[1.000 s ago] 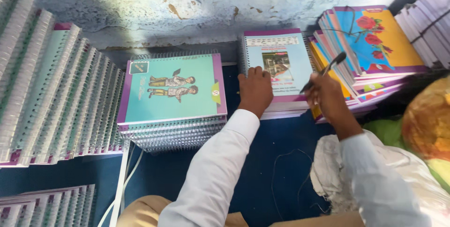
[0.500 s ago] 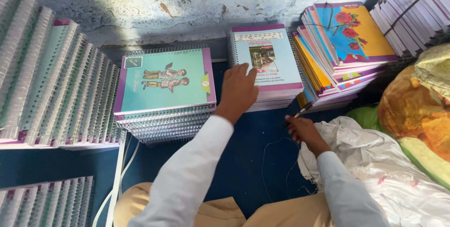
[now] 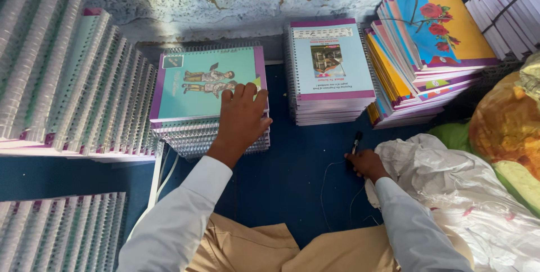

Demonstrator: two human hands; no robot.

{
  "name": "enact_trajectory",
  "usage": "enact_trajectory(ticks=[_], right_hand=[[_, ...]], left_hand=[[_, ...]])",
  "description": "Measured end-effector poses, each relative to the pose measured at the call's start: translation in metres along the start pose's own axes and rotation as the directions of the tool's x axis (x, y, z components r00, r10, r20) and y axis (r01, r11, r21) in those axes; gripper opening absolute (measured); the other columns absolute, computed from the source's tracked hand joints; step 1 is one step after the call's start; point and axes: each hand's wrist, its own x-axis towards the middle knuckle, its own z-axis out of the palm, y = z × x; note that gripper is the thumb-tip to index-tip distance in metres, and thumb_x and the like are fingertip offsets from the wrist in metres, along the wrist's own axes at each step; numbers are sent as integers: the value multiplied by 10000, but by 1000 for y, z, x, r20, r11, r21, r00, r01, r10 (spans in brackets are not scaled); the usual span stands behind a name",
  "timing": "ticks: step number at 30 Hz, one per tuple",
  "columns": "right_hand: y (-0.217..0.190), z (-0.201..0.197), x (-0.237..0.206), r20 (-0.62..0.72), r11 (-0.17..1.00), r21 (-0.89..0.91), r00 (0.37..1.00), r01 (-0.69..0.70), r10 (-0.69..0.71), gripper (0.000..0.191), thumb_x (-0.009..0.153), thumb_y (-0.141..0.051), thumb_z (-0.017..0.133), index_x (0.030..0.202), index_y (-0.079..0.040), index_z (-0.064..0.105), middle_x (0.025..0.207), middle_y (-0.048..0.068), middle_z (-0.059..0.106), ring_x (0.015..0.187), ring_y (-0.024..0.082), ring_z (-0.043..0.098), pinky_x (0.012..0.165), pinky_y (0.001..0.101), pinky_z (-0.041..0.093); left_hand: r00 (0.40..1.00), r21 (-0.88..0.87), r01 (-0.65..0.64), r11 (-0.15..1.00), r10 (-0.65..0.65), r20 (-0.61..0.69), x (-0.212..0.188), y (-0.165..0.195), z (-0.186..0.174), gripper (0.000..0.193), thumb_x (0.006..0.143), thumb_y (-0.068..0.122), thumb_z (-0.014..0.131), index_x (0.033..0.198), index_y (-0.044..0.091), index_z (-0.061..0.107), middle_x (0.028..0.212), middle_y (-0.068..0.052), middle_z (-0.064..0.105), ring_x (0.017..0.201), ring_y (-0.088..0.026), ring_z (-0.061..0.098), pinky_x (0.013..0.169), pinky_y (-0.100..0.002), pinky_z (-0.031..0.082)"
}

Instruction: The person sits on the floor and repeatedly picks up spiral-bound notebooks from a stack, writes on the cover with a black marker, and places them onto a separate stack. The person handles the notebooks one at a time throughout the clip.

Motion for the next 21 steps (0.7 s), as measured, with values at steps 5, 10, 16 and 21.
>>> enact_trajectory(ticks=[5, 10, 16, 21], right_hand=[[0, -1, -4, -6, 1000, -31, 1000, -2, 1, 541, 888, -514, 720, 777, 15, 744, 704, 135, 733, 563, 236, 701, 501, 372, 547], [0, -9, -9, -76, 985, -174, 997, -10, -3, 616, 874, -611, 703, 738, -12, 759, 674, 177, 732, 619, 284, 736, 638, 390, 560], [-10, -22, -6, -144, 968, -234, 982, 85, -121, 582, 833, -573, 726, 700, -8, 765, 651, 167, 731, 640, 304, 751, 675, 424, 574], [-29, -24, -24, -150, 938, -178, 934, 298, -325, 544, 806, -540, 765, 659, -19, 701, 621, 149, 693, 582, 262, 695, 611, 400, 548]], left_hand=[[976, 167, 161, 973, -182, 116, 8, 13, 11, 501, 732, 374, 833, 1109, 88, 667, 1049, -93, 605, 1018, -265, 569, 785, -456, 434], [954, 159, 274, 948, -289, 75, 16, 20, 22, 532, 704, 415, 837, 1066, 61, 673, 1004, -106, 622, 975, -279, 606, 723, -477, 476], [971, 154, 236, 959, -238, -4, 21, 13, 39, 225, 752, 256, 808, 829, 70, 707, 834, -89, 658, 794, -259, 667, 613, -416, 519], [998, 100, 61, 993, -58, -38, 23, 0, 39, 175, 731, 197, 784, 660, 72, 685, 727, -128, 662, 663, -273, 677, 567, -410, 530]])
